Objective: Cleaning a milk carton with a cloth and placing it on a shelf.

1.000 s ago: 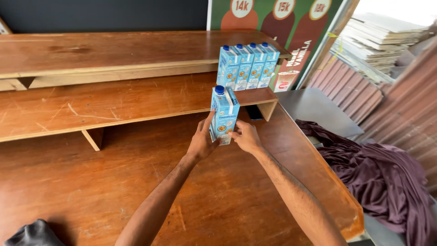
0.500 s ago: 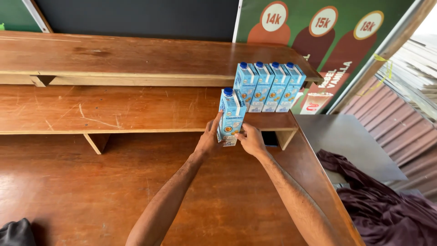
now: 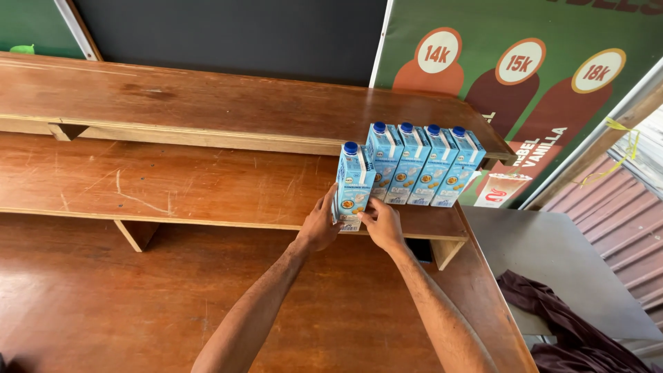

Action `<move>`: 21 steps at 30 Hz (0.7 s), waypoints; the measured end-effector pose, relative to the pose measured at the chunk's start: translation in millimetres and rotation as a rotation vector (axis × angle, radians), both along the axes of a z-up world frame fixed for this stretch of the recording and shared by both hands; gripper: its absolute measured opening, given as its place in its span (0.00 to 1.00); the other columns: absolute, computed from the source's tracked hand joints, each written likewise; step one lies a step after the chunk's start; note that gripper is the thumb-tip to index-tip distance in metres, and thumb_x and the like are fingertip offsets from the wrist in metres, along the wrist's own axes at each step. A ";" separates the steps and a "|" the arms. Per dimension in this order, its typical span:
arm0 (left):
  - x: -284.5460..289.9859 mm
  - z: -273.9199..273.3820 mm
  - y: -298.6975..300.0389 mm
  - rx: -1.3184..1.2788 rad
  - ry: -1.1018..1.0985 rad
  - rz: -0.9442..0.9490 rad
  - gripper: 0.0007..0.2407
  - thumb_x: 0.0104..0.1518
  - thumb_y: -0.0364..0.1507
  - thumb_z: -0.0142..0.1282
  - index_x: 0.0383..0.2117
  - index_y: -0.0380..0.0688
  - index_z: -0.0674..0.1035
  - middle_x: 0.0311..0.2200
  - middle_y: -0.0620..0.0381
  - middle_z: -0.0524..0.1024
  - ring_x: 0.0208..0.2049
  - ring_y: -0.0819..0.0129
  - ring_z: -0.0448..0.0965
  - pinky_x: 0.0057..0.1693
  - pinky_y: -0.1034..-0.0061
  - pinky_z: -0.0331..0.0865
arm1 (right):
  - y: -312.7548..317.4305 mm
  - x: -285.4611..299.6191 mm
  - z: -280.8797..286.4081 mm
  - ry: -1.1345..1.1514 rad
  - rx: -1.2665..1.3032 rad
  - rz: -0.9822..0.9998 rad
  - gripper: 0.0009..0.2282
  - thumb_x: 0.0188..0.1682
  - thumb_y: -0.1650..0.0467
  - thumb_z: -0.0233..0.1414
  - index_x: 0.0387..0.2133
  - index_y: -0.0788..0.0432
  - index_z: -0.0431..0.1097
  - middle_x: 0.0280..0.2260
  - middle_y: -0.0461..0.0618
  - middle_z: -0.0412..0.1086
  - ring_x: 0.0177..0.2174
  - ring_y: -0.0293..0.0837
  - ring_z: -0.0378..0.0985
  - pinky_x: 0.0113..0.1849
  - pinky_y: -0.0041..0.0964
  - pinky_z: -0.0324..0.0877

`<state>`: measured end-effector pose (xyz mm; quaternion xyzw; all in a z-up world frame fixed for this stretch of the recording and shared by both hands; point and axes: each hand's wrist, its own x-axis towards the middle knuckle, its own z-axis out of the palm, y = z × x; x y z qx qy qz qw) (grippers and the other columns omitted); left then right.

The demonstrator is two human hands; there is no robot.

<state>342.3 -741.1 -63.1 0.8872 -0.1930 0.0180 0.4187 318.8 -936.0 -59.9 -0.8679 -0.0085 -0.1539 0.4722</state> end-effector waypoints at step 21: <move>76.9 -51.8 -21.1 -0.028 -0.119 0.121 0.28 0.59 0.41 0.55 0.67 0.54 0.62 0.56 0.45 0.73 0.56 0.45 0.75 0.60 0.52 0.73 | -6.5 69.5 -60.6 -0.014 -0.145 -0.229 0.18 0.48 0.53 0.59 0.41 0.51 0.78 0.40 0.54 0.79 0.46 0.52 0.80 0.47 0.49 0.76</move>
